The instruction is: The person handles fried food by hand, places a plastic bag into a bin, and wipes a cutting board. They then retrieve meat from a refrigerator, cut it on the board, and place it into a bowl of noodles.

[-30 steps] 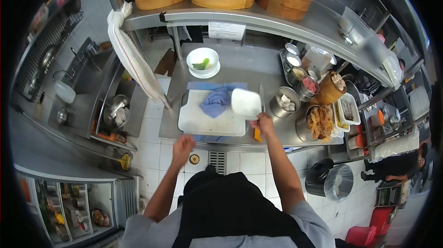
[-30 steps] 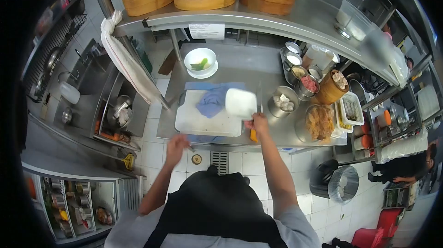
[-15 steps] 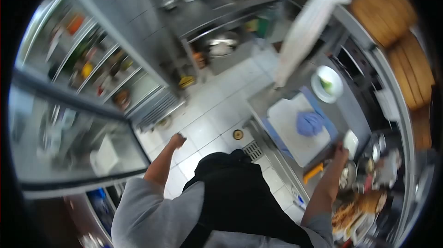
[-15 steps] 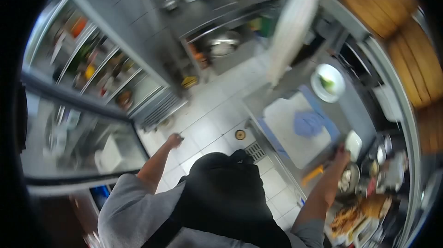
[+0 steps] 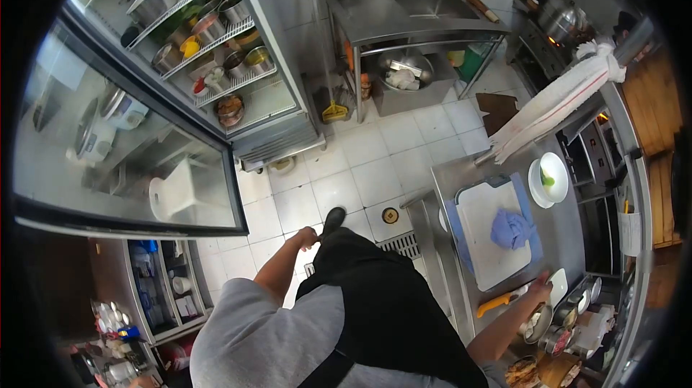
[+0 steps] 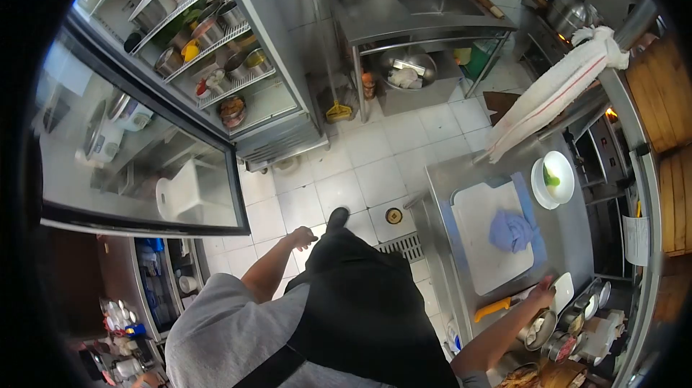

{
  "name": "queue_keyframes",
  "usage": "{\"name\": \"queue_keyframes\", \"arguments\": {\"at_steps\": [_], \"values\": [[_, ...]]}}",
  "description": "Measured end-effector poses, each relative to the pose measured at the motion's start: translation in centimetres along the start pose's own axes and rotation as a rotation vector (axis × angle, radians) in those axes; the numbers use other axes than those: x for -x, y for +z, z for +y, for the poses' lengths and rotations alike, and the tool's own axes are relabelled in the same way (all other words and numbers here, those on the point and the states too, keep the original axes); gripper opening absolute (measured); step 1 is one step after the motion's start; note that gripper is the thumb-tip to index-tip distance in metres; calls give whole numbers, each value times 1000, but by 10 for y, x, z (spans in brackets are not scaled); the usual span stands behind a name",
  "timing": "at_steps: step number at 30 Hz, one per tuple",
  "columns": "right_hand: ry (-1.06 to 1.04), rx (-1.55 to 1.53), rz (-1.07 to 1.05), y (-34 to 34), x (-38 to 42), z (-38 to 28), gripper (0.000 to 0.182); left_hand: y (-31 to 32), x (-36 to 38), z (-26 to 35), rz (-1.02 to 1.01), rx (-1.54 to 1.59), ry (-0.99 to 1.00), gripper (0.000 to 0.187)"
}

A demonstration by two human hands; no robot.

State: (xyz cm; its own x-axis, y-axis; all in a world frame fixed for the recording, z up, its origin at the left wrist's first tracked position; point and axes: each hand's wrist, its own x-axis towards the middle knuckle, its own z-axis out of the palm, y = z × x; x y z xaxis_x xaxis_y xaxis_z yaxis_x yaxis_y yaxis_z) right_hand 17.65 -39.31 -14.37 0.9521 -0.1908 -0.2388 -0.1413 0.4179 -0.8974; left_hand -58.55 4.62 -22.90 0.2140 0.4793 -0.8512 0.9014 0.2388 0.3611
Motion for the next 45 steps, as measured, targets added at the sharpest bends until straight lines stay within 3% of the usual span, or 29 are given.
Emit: {"name": "queue_keyframes", "arguments": {"at_steps": [1, 3, 4, 5, 6, 7, 8, 9, 10, 11, 15, 16, 20, 22, 24, 26, 28, 31, 34, 38, 40, 42, 44, 45], "values": [[89, -288, 2, 6, 11, 4, 32, -8, -6, 1, -2, -51, -13, 43], [92, -2, -400, 6, 54, 17, 24, -23, -34, -16, -23, -160, -36, 42], [20, 47, -434, 6, 68, 46, 22, -32, -58, -18, -51, -281, -46, 42], [-17, 79, -234, 44, 152, 42, 25, -43, -90, -41, -48, -619, 382, 39], [-330, 507, -383, 37, 181, 79, 31, -54, -116, -57, 133, -972, 812, 37], [-365, 601, -635, 76, 242, 48, 45, -66, -100, -36, 107, -471, 483, 32], [-166, 82, -617, 92, 292, 71, 41, -79, -55, 12, 89, -268, 490, 28], [-169, 97, -607, 102, 312, 97, 46, -95, -92, 6, -69, -377, 572, 24], [79, 162, -485, 128, 351, 96, 37, -108, -126, -3, -229, -465, 660, 21], [32, 162, -551, 144, 378, 115, 23, -124, -131, 3, -295, -505, 601, 21], [106, 249, -681, 184, 473, 114, 19, -158, -158, 61, -388, -635, 464, 21], [33, 378, -708, 182, 489, 103, 20, -160, -165, 82, -399, -657, 449, 21], [-63, 661, -669, 121, 499, 86, 23, -153, -183, 178, -355, -618, 361, 21], [54, 511, -502, 78, 490, 78, 22, -134, -183, 224, -317, -544, 370, 21], [-100, 495, -404, 28, 469, 69, 22, -100, -172, 262, -310, -478, 408, 22], [-38, 512, -252, -7, 457, 37, 19, -61, -164, 287, -347, -452, 459, 22], [-22, 445, -182, -33, 446, 8, 18, -16, -147, 301, -455, -475, 502, 19], [-15, 378, -98, -63, 426, -18, 17, 51, -137, 303, -810, -484, 583, 18], [-37, 372, -55, -89, 408, -31, 18, 118, -92, 298, -769, -860, 760, 21], [-94, 675, -61, -110, 390, -25, 29, 170, -51, 304, -742, -1107, 876, 26], [-249, 831, -29, -115, 382, -19, 32, 178, -38, 312, -704, -1168, 895, 29], [-207, 818, -51, -120, 369, -13, 37, 179, -28, 323, -634, -1204, 914, 32], [-427, 839, 88, -131, 356, 13, 38, 176, -15, 339, -527, -1268, 943, 35], [-467, 1031, 127, -138, 347, 26, 46, 171, 1, 345, -445, -1302, 949, 36]]}}
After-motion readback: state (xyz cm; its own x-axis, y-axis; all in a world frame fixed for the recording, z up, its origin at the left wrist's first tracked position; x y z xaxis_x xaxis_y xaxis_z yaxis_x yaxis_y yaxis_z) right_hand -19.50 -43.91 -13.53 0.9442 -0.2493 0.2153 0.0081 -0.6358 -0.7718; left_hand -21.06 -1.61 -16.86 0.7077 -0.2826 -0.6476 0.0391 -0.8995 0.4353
